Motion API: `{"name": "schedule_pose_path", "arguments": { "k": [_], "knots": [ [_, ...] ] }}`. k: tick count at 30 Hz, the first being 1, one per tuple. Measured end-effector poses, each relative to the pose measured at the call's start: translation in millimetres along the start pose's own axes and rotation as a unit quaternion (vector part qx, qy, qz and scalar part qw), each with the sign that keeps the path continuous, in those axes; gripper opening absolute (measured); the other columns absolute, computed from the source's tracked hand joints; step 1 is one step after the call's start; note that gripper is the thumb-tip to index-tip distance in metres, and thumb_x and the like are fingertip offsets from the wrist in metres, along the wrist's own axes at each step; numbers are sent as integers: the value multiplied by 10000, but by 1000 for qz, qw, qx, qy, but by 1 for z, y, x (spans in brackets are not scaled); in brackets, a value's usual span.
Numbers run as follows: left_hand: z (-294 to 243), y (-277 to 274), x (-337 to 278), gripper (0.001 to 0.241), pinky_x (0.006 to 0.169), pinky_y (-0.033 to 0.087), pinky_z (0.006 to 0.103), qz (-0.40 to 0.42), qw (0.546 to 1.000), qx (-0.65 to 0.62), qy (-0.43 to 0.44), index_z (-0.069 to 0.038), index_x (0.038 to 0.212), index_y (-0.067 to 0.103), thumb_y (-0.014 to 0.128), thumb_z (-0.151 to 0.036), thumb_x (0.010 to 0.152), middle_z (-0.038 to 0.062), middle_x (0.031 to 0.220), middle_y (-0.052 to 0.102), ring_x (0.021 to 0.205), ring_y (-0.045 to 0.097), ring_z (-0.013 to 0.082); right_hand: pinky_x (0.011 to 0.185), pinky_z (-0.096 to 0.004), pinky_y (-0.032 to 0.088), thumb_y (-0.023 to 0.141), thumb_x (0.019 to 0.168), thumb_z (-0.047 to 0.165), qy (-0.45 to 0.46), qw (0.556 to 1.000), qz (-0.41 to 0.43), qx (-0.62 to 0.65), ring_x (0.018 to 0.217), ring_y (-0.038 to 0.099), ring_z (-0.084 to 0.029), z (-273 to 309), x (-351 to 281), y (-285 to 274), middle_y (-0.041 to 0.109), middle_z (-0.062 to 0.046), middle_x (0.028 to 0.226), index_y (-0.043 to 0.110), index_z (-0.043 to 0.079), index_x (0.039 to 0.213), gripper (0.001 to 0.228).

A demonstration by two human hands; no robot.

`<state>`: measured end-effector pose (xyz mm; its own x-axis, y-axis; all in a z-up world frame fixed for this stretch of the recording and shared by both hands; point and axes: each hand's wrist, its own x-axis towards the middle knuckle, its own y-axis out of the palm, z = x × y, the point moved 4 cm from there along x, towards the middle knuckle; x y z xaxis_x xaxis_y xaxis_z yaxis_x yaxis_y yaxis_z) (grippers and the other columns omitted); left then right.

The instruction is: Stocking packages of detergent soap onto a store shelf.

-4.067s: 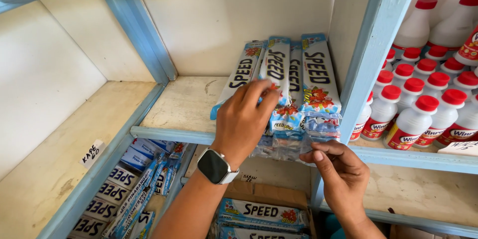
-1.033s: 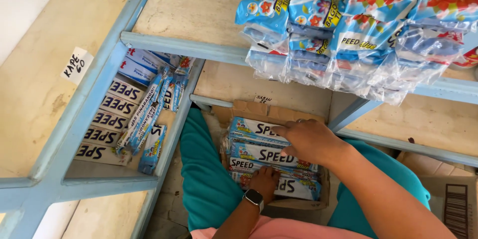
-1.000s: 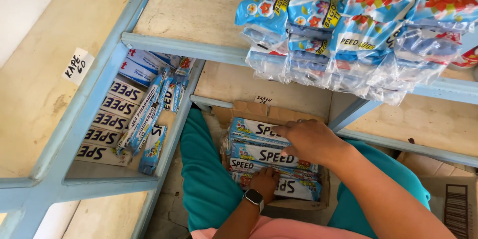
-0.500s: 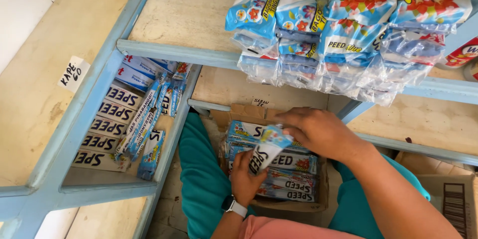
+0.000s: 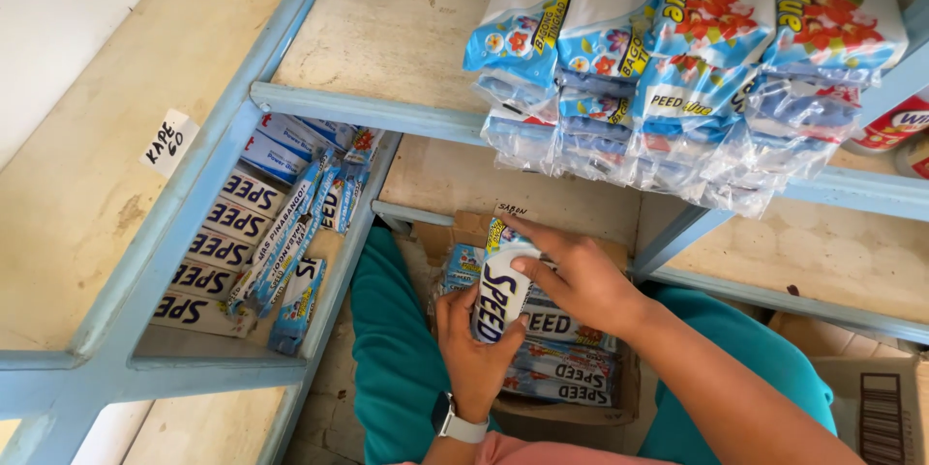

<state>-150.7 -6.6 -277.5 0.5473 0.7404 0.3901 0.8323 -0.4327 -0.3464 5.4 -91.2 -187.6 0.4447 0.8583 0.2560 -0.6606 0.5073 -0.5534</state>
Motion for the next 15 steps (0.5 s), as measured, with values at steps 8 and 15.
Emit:
{"name": "schedule_pose_path", "arguments": {
  "k": [8,15],
  "knots": [
    [-35,-8,12,689,845,533,404,-46,998,3,49,-41,1230,632,948,-180,634,116,1112,585,1017,628,298,844,-307,563,646,1027,164,114,922,39,368,989,637,-84,-46,-20,40,737,-50,1088,636,-28,1268,309],
    [-93,-48,26,774,922,501,475,46,974,78,206,-19,1334,610,927,-335,702,215,1291,531,1142,587,404,828,-330,616,608,995,171,138,895,-121,407,925,710,-131,-10,-3,-14,756,-73,1030,673,-7,1169,257]
  ]
}}
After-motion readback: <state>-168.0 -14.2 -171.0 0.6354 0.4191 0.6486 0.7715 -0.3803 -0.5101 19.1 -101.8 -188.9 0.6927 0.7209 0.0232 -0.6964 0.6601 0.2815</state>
